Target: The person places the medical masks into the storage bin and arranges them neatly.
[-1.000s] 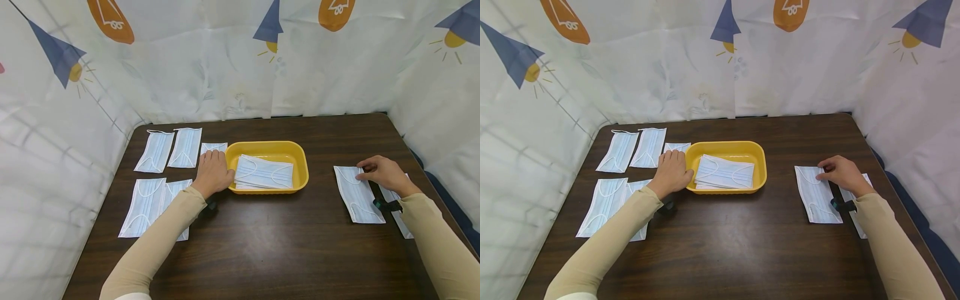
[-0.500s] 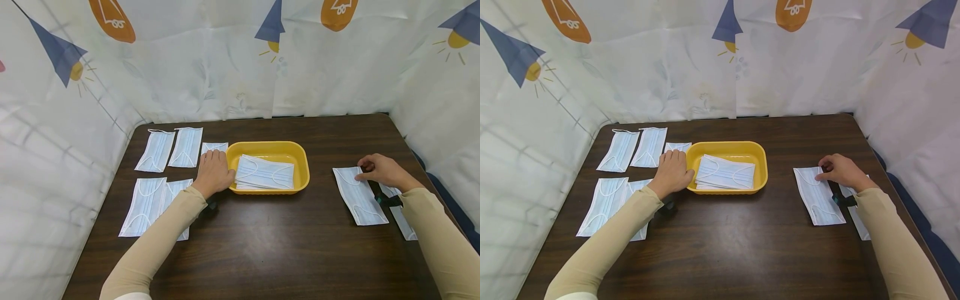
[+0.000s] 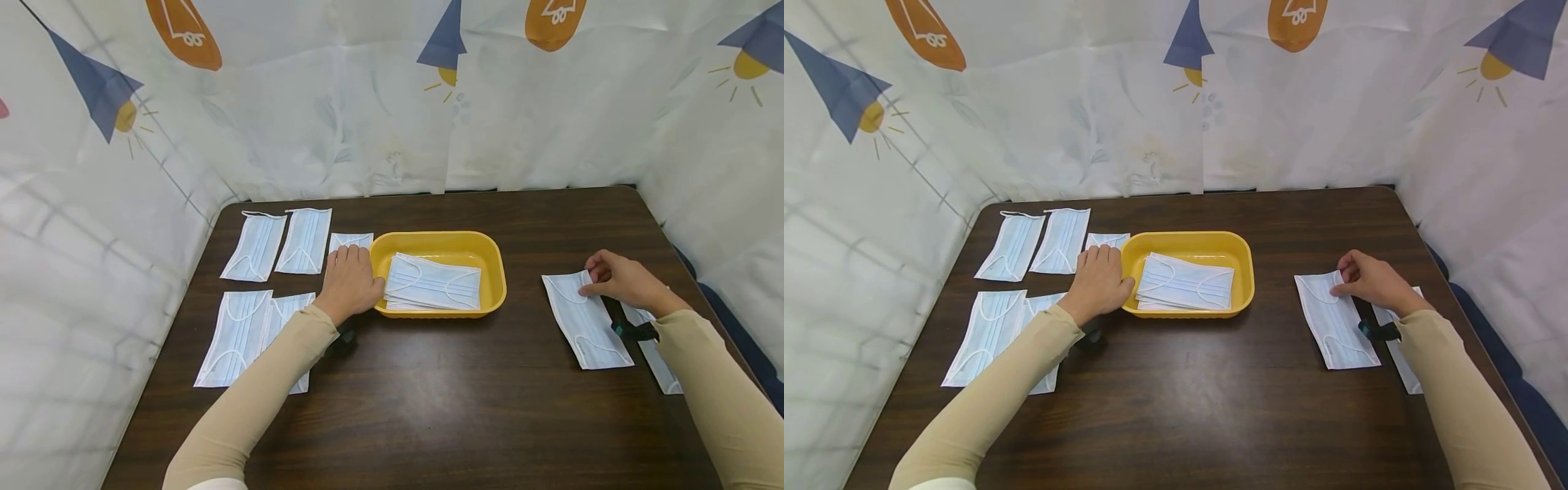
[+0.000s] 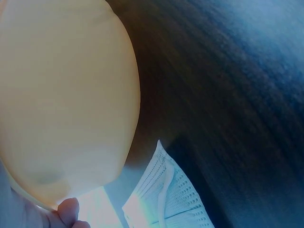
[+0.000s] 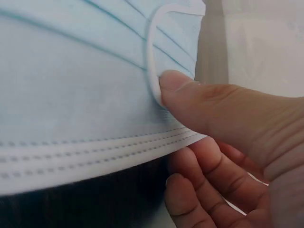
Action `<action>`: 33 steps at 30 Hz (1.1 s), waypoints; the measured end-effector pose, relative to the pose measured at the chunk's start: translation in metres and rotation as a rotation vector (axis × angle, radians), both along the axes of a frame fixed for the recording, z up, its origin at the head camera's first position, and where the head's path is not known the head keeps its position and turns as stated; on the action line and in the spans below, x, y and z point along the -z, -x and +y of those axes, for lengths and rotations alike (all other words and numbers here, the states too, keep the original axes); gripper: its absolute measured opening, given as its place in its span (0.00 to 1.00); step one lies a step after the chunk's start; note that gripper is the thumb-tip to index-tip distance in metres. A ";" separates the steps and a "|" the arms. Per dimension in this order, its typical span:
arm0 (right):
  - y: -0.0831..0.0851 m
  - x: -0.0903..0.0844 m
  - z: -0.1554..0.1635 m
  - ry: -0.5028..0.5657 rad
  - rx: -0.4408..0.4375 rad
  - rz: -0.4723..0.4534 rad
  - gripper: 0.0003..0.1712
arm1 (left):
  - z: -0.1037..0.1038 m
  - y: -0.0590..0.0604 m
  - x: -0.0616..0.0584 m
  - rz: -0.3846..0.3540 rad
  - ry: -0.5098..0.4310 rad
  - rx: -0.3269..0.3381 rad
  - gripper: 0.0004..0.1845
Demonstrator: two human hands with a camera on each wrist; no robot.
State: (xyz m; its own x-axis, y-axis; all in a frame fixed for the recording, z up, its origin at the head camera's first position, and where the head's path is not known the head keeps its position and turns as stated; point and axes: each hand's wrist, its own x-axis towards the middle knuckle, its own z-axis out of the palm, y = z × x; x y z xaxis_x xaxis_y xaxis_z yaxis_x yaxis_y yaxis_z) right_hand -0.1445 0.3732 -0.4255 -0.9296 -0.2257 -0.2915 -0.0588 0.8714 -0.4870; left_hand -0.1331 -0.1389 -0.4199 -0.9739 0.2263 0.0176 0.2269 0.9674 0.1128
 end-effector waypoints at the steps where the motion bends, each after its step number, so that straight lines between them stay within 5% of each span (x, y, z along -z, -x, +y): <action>1: 0.000 0.000 -0.001 0.001 0.001 0.002 0.38 | 0.000 0.000 0.000 0.000 0.001 0.000 0.20; 5: -0.002 0.002 -0.003 0.002 -0.009 0.018 0.42 | 0.000 -0.001 0.000 0.001 0.000 0.002 0.20; 25: -0.011 0.003 -0.013 -0.021 0.003 0.040 0.24 | -0.001 -0.001 0.000 0.014 -0.004 0.013 0.19; 33: -0.014 0.001 -0.014 0.035 0.021 -0.034 0.30 | 0.000 -0.001 -0.001 0.003 0.002 0.010 0.21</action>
